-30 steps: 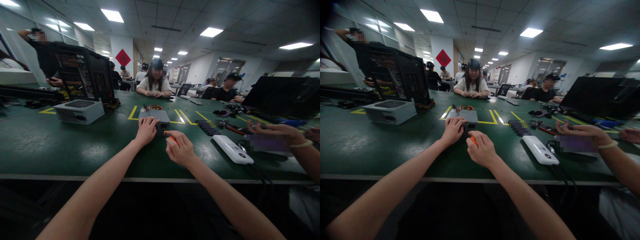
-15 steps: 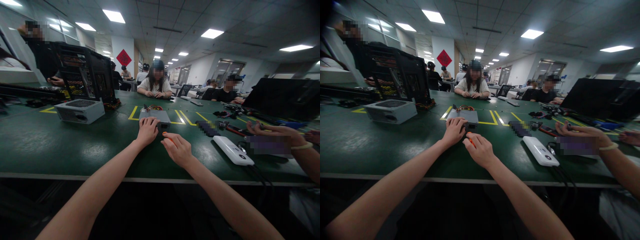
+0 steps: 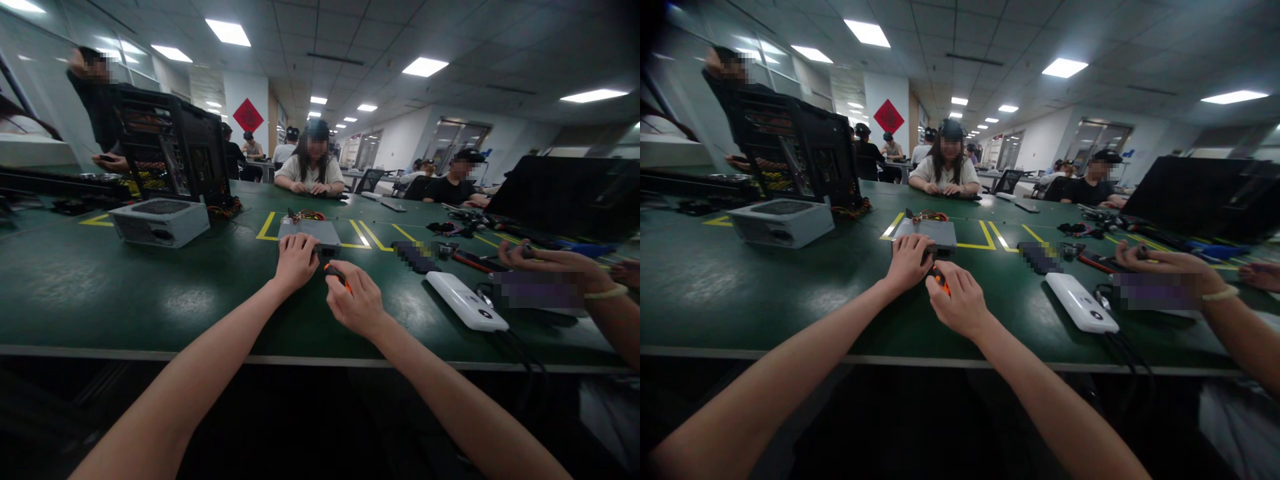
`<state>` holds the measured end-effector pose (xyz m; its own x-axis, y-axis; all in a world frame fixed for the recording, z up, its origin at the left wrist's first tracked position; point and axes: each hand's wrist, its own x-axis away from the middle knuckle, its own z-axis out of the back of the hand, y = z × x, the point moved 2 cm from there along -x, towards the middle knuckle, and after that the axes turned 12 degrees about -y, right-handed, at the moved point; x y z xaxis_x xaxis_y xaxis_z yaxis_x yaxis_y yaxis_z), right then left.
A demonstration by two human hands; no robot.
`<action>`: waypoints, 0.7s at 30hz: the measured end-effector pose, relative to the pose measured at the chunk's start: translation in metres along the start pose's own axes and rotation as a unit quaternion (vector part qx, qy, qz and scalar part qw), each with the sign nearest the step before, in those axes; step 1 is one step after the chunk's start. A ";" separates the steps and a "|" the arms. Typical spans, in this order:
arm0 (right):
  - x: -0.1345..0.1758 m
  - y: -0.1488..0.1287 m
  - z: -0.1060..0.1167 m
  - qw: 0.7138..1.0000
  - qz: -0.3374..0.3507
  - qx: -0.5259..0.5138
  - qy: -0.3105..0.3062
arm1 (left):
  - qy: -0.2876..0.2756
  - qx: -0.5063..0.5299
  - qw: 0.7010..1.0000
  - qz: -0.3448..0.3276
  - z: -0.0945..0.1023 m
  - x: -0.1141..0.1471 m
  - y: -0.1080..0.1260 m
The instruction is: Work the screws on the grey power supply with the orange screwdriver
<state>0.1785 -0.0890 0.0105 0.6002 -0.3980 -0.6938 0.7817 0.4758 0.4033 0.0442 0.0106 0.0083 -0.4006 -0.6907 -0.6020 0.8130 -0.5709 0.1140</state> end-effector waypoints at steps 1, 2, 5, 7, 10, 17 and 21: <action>0.000 0.000 0.000 1.000 0.001 0.003 0.000 | -0.001 -0.001 1.000 0.002 0.000 0.000 0.000; 0.000 0.001 0.000 1.000 0.000 0.005 0.001 | -0.002 -0.002 1.000 0.003 0.000 0.000 0.000; 0.001 0.004 0.002 1.000 -0.016 0.003 0.004 | -0.002 -0.004 1.000 0.001 -0.001 0.000 0.000; 0.001 0.005 0.003 1.000 -0.021 0.001 0.004 | -0.003 -0.001 1.000 -0.001 -0.001 0.000 -0.001; -0.001 0.003 0.004 1.000 -0.018 0.013 0.004 | -0.002 0.002 1.000 0.002 0.000 0.000 -0.001; 0.001 0.002 0.003 1.000 -0.003 0.017 0.008 | 0.003 -0.006 1.000 0.001 0.001 0.001 0.001; 0.000 0.000 0.002 1.000 -0.007 0.014 0.012 | 0.002 -0.006 1.000 -0.004 0.002 0.001 0.001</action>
<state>0.1791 -0.0902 0.0115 0.5860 -0.3851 -0.7129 0.7942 0.4477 0.4109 0.0434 0.0085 0.0090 -0.4059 -0.6842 -0.6059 0.8144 -0.5717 0.1001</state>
